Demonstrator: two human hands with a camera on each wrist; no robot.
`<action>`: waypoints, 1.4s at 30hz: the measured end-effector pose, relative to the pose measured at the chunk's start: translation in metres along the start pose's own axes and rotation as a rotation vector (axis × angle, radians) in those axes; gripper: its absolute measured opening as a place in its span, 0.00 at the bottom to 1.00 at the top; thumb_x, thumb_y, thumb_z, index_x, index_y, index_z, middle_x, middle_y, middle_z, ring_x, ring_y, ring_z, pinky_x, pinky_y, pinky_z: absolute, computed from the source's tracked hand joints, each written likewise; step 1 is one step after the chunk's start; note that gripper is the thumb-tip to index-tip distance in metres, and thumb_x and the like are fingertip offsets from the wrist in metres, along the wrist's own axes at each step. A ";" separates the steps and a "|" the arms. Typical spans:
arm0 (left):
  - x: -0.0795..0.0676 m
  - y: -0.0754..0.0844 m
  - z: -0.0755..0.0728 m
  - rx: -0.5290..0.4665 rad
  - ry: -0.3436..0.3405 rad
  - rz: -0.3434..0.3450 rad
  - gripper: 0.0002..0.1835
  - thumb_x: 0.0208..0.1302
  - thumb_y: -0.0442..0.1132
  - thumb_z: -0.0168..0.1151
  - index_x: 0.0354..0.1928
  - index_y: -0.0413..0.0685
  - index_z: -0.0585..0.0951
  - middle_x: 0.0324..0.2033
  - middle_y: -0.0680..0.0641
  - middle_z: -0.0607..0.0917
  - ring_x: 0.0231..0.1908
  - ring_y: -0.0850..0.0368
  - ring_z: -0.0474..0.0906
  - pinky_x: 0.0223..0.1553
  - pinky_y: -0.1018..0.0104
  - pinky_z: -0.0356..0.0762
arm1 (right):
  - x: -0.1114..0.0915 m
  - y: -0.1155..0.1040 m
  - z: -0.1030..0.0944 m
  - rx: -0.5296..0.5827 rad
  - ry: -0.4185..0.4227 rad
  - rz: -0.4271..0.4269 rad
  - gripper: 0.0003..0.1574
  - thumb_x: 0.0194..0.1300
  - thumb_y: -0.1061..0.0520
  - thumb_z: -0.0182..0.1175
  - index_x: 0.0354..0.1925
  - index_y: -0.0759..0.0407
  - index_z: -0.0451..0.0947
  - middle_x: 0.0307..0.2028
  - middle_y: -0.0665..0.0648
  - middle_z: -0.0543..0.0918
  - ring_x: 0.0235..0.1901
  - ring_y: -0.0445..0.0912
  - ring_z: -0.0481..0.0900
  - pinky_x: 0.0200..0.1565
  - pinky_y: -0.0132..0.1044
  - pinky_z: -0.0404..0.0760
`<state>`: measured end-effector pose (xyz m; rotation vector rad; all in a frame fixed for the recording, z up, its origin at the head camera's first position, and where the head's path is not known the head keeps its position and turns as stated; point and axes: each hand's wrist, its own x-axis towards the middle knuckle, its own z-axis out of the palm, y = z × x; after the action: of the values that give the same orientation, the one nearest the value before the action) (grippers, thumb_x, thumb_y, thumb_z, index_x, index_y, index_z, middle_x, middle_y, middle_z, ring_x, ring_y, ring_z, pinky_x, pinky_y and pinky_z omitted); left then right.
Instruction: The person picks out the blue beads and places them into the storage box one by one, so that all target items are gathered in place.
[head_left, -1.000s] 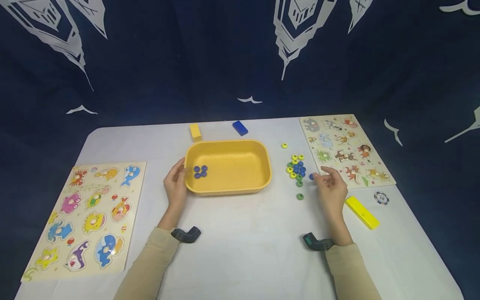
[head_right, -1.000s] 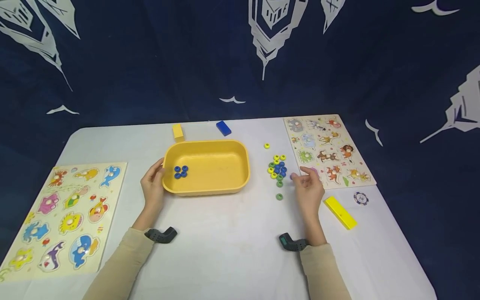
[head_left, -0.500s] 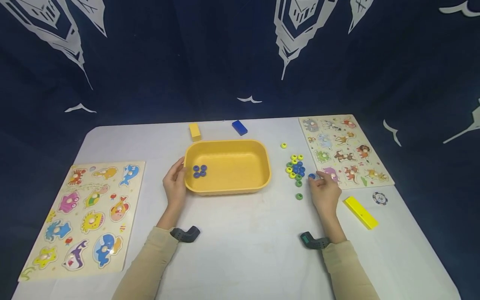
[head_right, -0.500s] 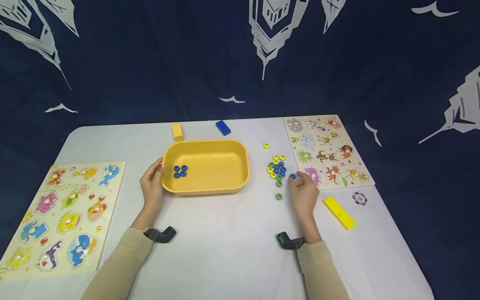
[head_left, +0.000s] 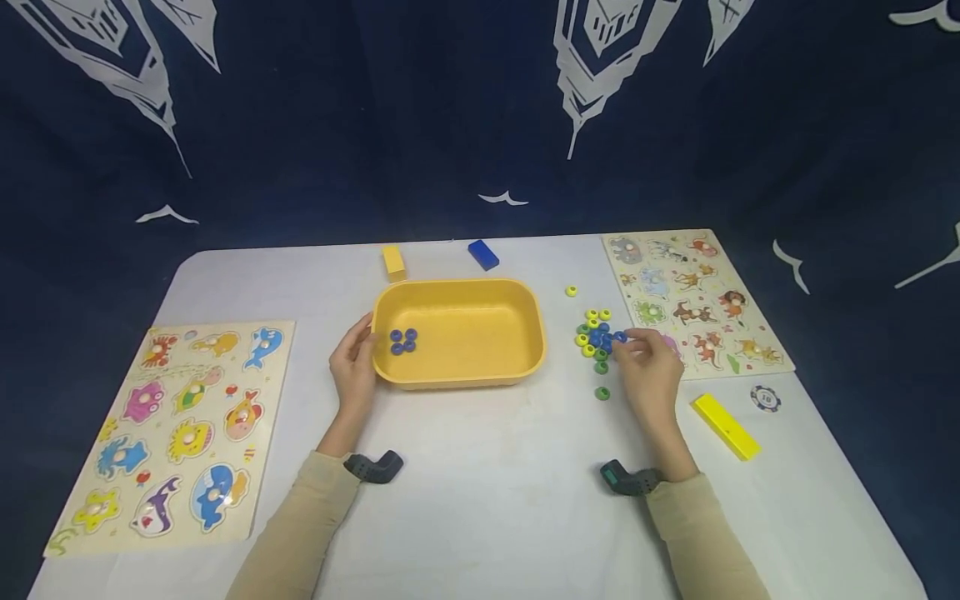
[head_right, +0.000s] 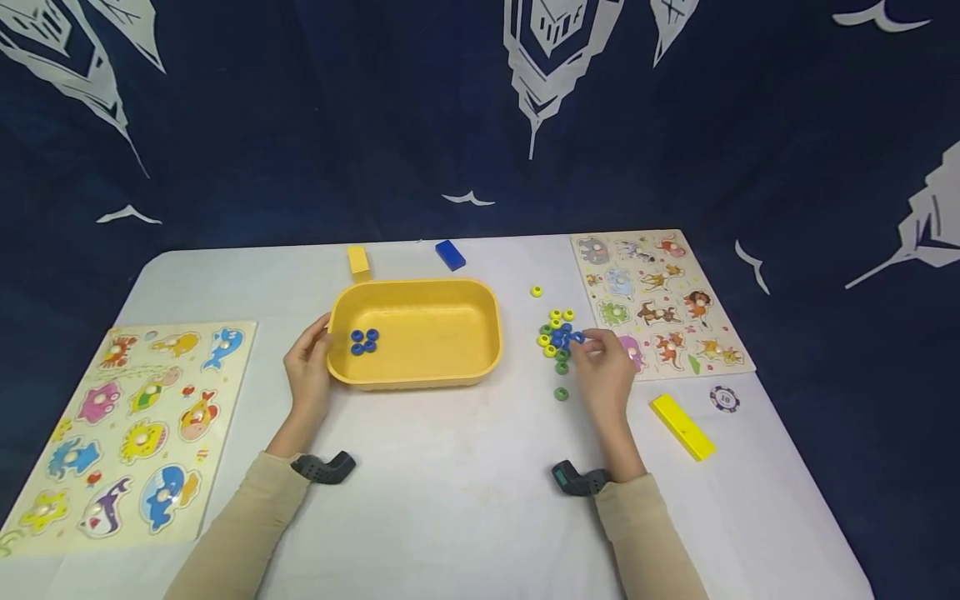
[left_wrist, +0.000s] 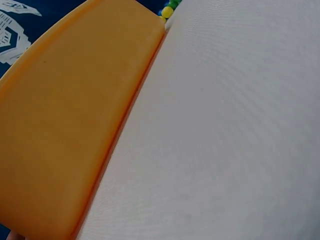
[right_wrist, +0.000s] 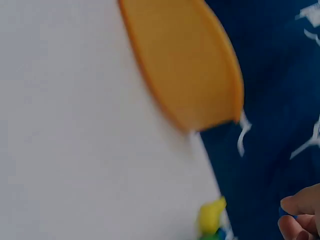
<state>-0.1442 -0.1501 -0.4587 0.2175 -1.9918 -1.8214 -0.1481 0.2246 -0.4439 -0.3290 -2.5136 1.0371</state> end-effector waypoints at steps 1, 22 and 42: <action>0.001 -0.003 0.000 -0.003 0.001 -0.003 0.18 0.60 0.31 0.50 0.54 0.42 0.73 0.48 0.40 0.78 0.48 0.47 0.75 0.43 0.80 0.75 | 0.003 -0.009 -0.001 0.019 -0.006 -0.032 0.17 0.56 0.52 0.60 0.43 0.58 0.76 0.28 0.55 0.80 0.22 0.43 0.71 0.21 0.28 0.67; 0.003 -0.013 0.007 -0.009 -0.009 0.005 0.18 0.61 0.34 0.51 0.53 0.48 0.74 0.48 0.43 0.79 0.47 0.51 0.75 0.43 0.81 0.75 | 0.016 -0.155 0.114 -0.078 -0.649 -0.350 0.11 0.51 0.51 0.62 0.35 0.53 0.78 0.25 0.48 0.79 0.25 0.42 0.74 0.24 0.31 0.72; -0.005 0.013 0.000 -0.014 -0.006 0.005 0.18 0.60 0.30 0.50 0.53 0.38 0.73 0.47 0.37 0.78 0.46 0.42 0.75 0.45 0.71 0.77 | -0.004 -0.174 0.143 -0.171 -0.819 -0.411 0.15 0.51 0.54 0.62 0.41 0.51 0.78 0.32 0.48 0.80 0.32 0.41 0.75 0.31 0.31 0.74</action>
<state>-0.1371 -0.1468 -0.4467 0.2038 -1.9816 -1.8341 -0.2192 0.0135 -0.4132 0.6875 -3.1722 0.8957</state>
